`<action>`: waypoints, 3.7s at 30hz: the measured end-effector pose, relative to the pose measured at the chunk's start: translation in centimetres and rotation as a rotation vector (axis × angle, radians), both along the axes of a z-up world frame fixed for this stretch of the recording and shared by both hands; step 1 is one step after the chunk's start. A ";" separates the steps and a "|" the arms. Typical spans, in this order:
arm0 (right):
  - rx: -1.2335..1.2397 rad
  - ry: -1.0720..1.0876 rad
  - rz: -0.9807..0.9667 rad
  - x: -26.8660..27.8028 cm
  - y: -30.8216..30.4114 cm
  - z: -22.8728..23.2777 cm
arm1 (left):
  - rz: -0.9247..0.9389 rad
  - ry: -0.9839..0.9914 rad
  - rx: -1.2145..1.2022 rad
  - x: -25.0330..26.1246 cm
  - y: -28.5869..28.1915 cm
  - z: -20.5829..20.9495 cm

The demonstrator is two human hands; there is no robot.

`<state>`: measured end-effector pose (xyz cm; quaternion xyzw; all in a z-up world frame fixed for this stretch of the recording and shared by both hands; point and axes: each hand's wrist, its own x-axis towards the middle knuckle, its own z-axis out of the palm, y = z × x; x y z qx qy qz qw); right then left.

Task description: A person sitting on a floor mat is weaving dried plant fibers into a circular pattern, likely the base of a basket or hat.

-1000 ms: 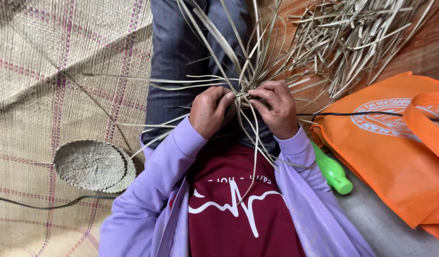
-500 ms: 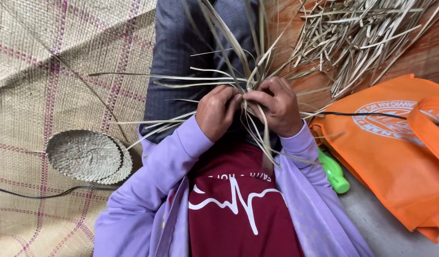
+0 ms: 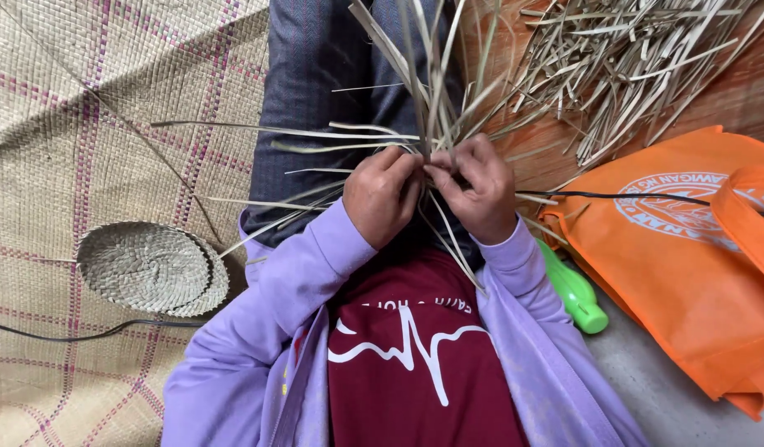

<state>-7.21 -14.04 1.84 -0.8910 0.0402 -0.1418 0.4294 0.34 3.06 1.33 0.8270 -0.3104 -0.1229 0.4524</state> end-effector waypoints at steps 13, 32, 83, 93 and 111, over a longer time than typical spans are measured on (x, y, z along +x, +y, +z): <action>-0.244 -0.224 0.229 -0.7 -1.4 -1.0 | 0.012 0.528 -0.159 0.2 0.4 -2.8; 0.246 0.245 0.070 1.5 -2.0 2.0 | 0.146 0.757 -0.073 -0.8 -0.1 -3.2; 0.393 0.382 -0.054 -2.1 -1.1 -0.1 | 0.203 0.858 -0.124 -0.8 -0.8 -2.6; 0.563 0.445 -0.261 -1.3 -0.2 -0.3 | 0.170 0.624 -0.164 -0.7 -0.7 -2.0; 0.414 0.137 0.085 -3.2 -1.5 -2.2 | 0.246 0.912 -0.143 -1.8 -0.2 -5.5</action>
